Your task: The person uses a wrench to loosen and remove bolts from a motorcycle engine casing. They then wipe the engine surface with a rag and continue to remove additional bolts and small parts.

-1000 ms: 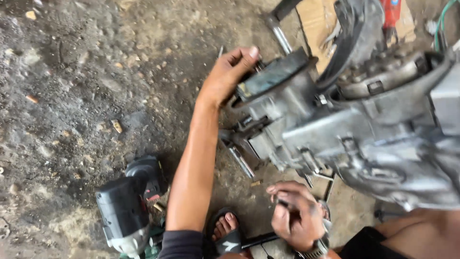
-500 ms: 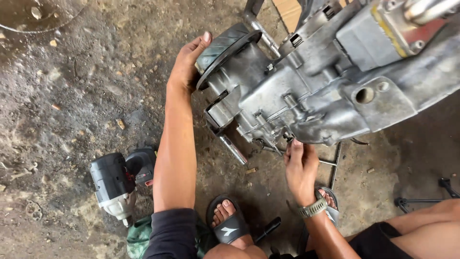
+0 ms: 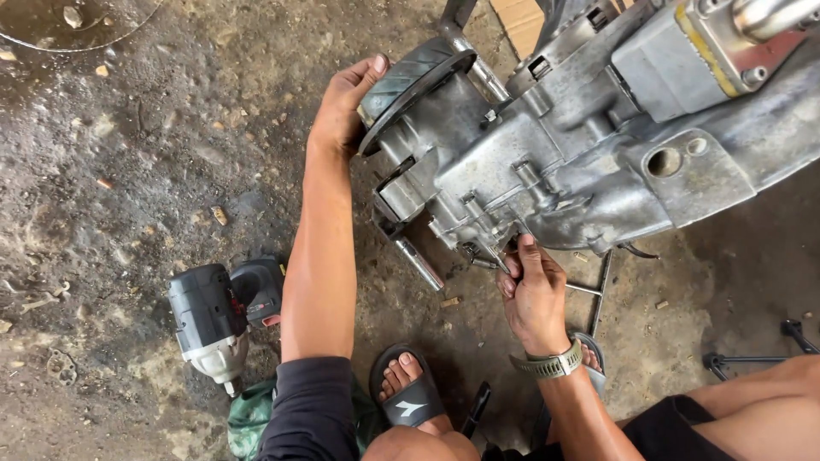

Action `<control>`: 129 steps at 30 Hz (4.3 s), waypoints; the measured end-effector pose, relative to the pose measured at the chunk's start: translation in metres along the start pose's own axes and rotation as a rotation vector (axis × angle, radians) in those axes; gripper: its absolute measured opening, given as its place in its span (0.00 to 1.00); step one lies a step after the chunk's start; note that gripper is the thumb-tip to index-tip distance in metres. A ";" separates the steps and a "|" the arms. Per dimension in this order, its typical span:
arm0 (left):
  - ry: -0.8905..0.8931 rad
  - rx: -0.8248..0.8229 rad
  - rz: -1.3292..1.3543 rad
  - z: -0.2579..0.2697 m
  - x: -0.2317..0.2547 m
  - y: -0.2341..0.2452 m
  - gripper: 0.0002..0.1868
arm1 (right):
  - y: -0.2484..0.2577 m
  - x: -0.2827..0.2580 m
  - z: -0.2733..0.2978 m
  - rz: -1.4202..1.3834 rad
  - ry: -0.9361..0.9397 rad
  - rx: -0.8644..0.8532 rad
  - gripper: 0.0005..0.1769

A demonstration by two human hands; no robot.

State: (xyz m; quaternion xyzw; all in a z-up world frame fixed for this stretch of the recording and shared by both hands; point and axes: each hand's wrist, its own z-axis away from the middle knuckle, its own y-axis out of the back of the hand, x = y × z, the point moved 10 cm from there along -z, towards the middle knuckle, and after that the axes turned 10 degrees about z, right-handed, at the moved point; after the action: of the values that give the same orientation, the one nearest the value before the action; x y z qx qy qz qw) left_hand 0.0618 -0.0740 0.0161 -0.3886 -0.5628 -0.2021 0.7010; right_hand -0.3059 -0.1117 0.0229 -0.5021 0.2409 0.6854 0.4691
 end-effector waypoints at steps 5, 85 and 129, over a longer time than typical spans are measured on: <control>-0.116 -0.222 0.351 -0.009 -0.009 -0.010 0.26 | 0.004 -0.001 -0.003 -0.018 0.026 0.085 0.21; -1.304 -0.170 -1.682 0.187 0.222 -0.437 0.10 | 0.046 -0.104 -0.274 -0.756 -0.054 0.174 0.09; -1.184 -0.259 -1.598 0.181 0.218 -0.425 0.10 | 0.045 -0.121 -0.261 -0.434 -0.144 0.138 0.16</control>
State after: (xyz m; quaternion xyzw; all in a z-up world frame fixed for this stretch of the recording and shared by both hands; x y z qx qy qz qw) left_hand -0.2970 -0.1626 0.3685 -0.0080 -0.8905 -0.4477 -0.0809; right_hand -0.2183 -0.3896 0.0277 -0.4587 0.1397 0.5842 0.6548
